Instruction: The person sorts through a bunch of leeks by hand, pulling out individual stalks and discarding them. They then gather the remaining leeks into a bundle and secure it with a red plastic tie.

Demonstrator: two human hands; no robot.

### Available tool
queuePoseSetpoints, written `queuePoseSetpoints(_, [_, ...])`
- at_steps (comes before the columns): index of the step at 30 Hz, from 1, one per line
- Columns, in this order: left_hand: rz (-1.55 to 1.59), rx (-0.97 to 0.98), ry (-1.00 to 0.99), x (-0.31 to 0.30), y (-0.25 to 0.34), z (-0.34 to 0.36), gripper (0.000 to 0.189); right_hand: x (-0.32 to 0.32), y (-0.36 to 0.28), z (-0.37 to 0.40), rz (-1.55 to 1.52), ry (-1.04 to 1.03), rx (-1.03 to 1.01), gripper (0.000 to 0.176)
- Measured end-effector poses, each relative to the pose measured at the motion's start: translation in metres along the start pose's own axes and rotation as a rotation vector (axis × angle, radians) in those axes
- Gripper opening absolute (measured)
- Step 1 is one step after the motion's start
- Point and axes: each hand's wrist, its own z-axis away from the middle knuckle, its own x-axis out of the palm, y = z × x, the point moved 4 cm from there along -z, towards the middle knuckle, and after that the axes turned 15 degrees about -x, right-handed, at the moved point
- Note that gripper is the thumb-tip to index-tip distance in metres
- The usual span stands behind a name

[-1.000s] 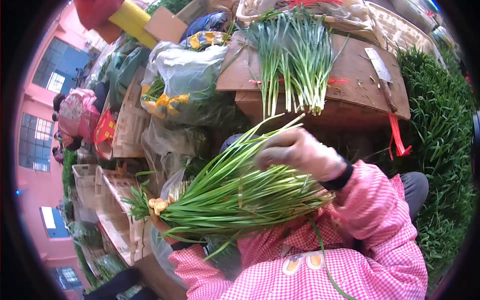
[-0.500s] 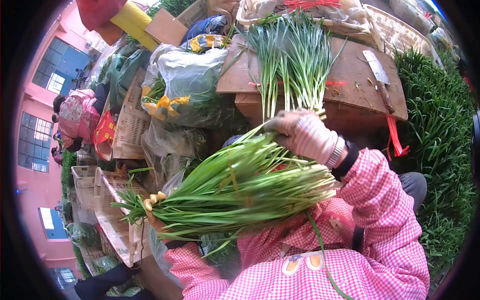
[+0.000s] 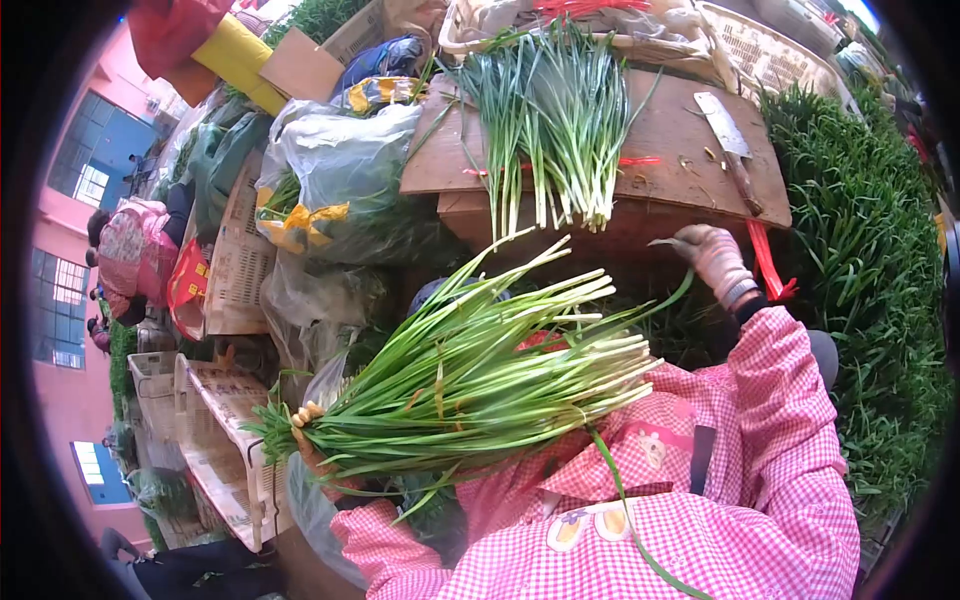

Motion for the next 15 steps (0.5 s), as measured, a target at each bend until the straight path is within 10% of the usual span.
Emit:
queuePoseSetpoints(2, [0.046, 0.082, 0.232, -0.004, -0.001, 0.005, 0.017, -0.003, -0.005, 0.013, 0.225, -0.230, -0.088, 0.027])
queuePoseSetpoints(4, [0.105, 0.014, 0.010, -0.007, -0.002, -0.001, 0.019, -0.011, -0.023, 0.027, 0.442, -0.442, -0.170, 0.032])
queuePoseSetpoints(7, [0.150, -0.039, -0.220, 0.023, -0.003, -0.005, 0.022, -0.037, -0.116, 0.000, -0.256, 0.034, -0.461, 0.030])
queuePoseSetpoints(15, [-0.169, 0.076, -0.219, 0.108, -0.006, -0.004, 0.014, 0.047, -0.297, -0.013, -0.264, 0.138, -1.175, 0.026])
